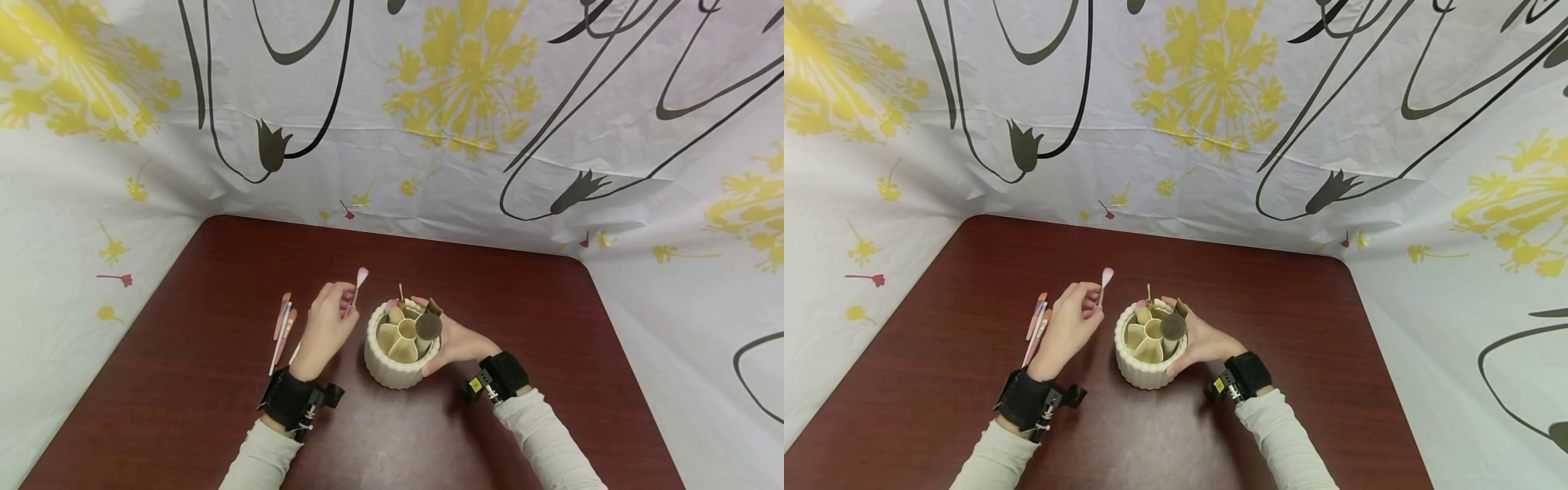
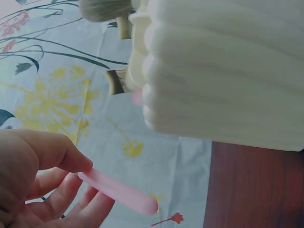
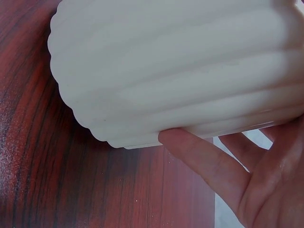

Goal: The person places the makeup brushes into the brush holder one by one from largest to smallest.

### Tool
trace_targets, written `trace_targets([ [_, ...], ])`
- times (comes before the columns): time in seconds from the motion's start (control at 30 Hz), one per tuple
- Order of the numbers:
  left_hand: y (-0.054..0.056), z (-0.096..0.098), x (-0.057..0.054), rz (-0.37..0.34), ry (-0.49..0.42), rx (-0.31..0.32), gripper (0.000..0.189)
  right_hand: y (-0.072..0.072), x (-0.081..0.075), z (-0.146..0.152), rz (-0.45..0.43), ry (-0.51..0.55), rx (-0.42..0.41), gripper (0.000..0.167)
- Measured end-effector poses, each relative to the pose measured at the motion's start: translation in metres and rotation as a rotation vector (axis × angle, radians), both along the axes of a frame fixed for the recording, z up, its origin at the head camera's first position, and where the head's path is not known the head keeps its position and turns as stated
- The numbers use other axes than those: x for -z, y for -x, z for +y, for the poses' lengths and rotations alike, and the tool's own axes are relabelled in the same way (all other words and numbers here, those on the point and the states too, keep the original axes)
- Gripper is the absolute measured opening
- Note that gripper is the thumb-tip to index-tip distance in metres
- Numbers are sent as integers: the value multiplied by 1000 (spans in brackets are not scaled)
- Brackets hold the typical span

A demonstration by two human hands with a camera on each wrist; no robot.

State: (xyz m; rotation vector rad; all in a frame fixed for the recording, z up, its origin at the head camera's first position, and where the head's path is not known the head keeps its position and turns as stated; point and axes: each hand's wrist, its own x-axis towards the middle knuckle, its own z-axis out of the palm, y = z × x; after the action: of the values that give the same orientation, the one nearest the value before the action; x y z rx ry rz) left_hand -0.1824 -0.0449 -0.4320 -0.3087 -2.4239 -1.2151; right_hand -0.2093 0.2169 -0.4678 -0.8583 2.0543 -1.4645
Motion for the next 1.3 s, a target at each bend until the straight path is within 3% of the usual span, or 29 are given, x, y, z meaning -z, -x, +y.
trace_targets([
  [0.27,-3,8,-14,-55,-87,60,24,-1,-2,-1,-14,44,-10,118],
  [0.57,-3,16,-22,-22,-174,118,25,-10,-23,-6,17,20,-3,116],
  [0.73,-1,19,-21,-21,-222,136,25,-6,-10,-3,13,16,10,119],
  [0.9,1,23,-17,-62,-264,162,26,-2,0,-1,-4,26,14,121],
  [1.0,2,25,-11,-82,-271,183,26,-2,0,-1,-8,18,21,121],
  [1.13,4,28,-2,-82,-270,205,25,-8,-15,-5,-7,3,23,118],
  [1.3,5,30,3,-80,-274,220,23,-5,-8,-2,4,-10,23,119],
])
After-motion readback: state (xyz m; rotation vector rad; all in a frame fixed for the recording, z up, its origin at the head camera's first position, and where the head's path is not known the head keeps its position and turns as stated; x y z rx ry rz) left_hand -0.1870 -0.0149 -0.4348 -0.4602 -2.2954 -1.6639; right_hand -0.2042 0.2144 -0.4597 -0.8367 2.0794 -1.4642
